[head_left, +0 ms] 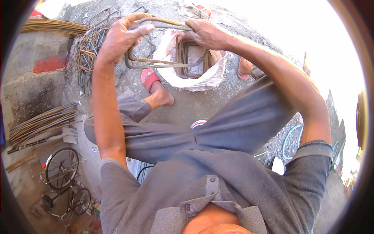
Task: Sort and stack rectangular metal rebar ties into a bag.
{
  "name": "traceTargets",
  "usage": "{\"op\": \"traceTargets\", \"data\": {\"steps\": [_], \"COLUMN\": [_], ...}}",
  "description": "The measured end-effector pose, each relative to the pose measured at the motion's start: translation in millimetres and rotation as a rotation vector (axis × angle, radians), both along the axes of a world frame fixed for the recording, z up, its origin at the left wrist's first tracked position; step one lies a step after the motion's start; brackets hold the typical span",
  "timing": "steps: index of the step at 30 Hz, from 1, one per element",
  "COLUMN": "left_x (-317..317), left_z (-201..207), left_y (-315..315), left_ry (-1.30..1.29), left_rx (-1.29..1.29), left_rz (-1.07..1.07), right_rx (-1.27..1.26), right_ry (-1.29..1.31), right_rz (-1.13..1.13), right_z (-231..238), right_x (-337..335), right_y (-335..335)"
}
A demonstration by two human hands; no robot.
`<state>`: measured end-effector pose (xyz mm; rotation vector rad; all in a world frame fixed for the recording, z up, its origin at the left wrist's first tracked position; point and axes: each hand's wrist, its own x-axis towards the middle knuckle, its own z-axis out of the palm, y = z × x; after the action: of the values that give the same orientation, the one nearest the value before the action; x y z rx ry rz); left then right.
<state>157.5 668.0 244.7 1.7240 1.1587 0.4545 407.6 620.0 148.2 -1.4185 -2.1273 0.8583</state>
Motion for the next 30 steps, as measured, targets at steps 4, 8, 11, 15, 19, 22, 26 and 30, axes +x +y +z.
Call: {"op": "traceTargets", "data": {"steps": [4, 8, 11, 15, 19, 22, 26, 30], "left_x": [18.6, 23.2, 31.5, 49.4, 65.5, 84.2, 96.6, 114.8], "left_z": [-9.5, -39.1, -51.8, -63.0, -84.4, -117.9, -192.2, -228.1], "left_y": [-28.6, -39.2, -53.7, -62.2, -73.5, -85.2, -87.8, -112.9], "left_ry": [0.292, 0.164, 0.233, 0.242, 0.253, 0.377, 0.503, 0.659], "left_rx": [0.324, 0.192, 0.24, 0.332, 0.573, 0.826, 0.991, 0.871], "left_rz": [-0.217, -0.128, -0.099, -0.021, -0.03, -0.058, -0.06, -0.161], "right_rx": [0.021, 0.196, 0.195, -0.405, -0.314, -0.155, -0.153, -0.203], "right_ry": [0.116, -0.22, -0.291, -0.497, -0.493, -0.414, -0.433, -0.443], "right_rz": [0.173, 0.129, -0.219, -0.155, -0.077, -0.174, -0.112, 0.009], "right_z": [-26.4, -13.9, -9.4, -29.7, -43.2, -51.9, -59.2, -45.9], "right_x": [5.7, 33.0, 51.0, 68.8, 67.1, 78.8, 76.6, 69.5], "right_y": [-0.5, 12.4, 17.6, -6.6, -19.2, -13.0, -10.7, -18.7]}}
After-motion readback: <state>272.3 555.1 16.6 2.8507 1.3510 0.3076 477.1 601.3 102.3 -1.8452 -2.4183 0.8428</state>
